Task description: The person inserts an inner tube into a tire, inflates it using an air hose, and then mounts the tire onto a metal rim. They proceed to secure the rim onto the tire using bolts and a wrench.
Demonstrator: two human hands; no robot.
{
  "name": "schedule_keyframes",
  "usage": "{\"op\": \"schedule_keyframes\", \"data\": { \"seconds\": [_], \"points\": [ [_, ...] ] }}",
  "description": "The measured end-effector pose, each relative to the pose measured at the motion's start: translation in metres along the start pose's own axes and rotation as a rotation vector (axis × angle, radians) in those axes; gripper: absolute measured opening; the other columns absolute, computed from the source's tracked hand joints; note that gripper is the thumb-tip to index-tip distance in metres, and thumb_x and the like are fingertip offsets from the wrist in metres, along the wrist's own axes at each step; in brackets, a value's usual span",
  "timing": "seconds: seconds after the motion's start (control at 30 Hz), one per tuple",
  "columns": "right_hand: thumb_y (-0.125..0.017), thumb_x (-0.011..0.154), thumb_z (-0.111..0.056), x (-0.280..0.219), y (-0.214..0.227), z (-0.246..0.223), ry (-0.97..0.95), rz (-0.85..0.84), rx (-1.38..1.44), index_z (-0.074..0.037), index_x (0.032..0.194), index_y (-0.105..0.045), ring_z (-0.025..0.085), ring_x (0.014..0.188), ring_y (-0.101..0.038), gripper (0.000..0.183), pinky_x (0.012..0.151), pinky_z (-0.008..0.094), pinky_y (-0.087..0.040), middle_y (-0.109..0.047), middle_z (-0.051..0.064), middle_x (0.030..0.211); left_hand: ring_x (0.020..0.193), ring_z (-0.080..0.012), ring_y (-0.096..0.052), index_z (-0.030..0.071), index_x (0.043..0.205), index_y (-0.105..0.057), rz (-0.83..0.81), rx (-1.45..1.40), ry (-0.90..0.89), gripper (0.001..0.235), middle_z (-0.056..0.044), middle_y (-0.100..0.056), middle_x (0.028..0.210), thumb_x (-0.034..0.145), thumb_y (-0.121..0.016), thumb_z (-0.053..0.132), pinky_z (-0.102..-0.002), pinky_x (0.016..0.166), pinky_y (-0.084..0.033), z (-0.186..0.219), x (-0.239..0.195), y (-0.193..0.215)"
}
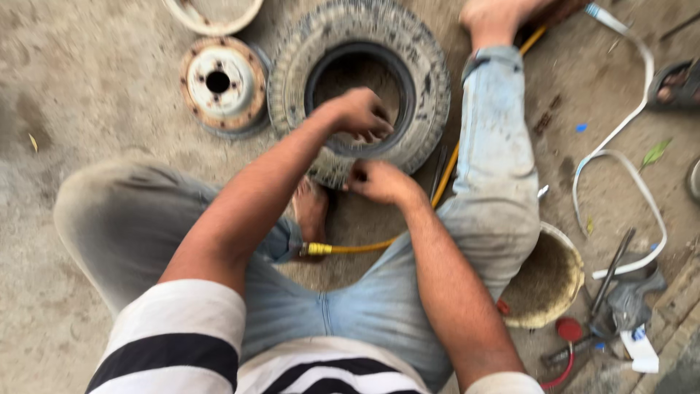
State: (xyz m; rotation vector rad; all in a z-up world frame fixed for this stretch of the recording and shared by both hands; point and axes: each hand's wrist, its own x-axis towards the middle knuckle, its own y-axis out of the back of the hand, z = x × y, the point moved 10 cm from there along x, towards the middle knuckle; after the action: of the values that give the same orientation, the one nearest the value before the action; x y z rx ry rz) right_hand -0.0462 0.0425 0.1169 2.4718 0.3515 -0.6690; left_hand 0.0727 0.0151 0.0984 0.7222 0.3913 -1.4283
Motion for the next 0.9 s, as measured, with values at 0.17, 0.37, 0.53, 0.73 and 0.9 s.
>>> {"op": "schedule_keyframes", "data": {
  "seconds": [0.17,0.37,0.53,0.73,0.9],
  "points": [
    [-0.075,0.085,-0.04,-0.005,0.019,-0.007,-0.043,0.144,0.015,-0.008,0.111,-0.073,0.035,0.099,-0.072,0.042,0.086,0.046,-0.057,-0.075,0.017,0.107,0.1,-0.0426,-0.068,0.006,0.107,-0.073,1.054,0.378,0.045,0.031,-0.022,-0.074,0.101,0.087,-0.073,0.03,-0.054,0.086,-0.054,-0.027,-0.071,0.212],
    [-0.079,0.082,-0.047,-0.006,-0.028,0.006,-0.055,-0.155,-0.114,-0.01,0.105,-0.077,0.033,0.098,-0.07,0.044,0.086,0.047,-0.055,-0.075,0.014,0.103,0.112,-0.0413,-0.065,0.005,0.108,-0.073,1.118,0.67,0.293,0.033,-0.023,-0.071,0.116,0.079,-0.069,0.021,-0.053,0.097,-0.046,-0.16,-0.09,0.287],
    [-0.076,0.083,-0.051,-0.001,-0.044,0.02,-0.117,-0.26,-0.152,-0.014,0.107,-0.08,0.029,0.1,-0.072,0.044,0.089,0.045,-0.056,-0.078,0.011,0.103,0.109,-0.0324,-0.071,0.016,0.108,-0.079,0.999,0.745,0.469,0.025,-0.015,-0.077,0.109,0.093,-0.059,0.015,-0.051,0.107,-0.042,-0.203,-0.069,0.274],
    [-0.078,0.081,-0.042,0.006,-0.089,0.037,-0.026,-0.347,-0.13,-0.012,0.108,-0.08,0.031,0.097,-0.073,0.04,0.087,0.045,-0.056,-0.078,0.012,0.102,0.104,-0.0303,-0.072,0.022,0.103,-0.082,1.082,0.721,0.369,0.027,-0.014,-0.077,0.104,0.097,-0.056,0.014,-0.047,0.103,-0.046,-0.196,-0.077,0.279],
    [-0.075,0.083,-0.028,0.025,-0.094,0.053,-0.011,-0.214,-0.173,-0.01,0.107,-0.08,0.032,0.097,-0.073,0.03,0.086,0.044,-0.058,-0.077,0.016,0.101,0.093,-0.0401,-0.068,0.015,0.1,-0.081,1.342,0.596,0.083,0.017,-0.019,-0.074,0.095,0.098,-0.064,0.019,-0.052,0.08,-0.053,-0.126,-0.114,0.306]
  ]
}}
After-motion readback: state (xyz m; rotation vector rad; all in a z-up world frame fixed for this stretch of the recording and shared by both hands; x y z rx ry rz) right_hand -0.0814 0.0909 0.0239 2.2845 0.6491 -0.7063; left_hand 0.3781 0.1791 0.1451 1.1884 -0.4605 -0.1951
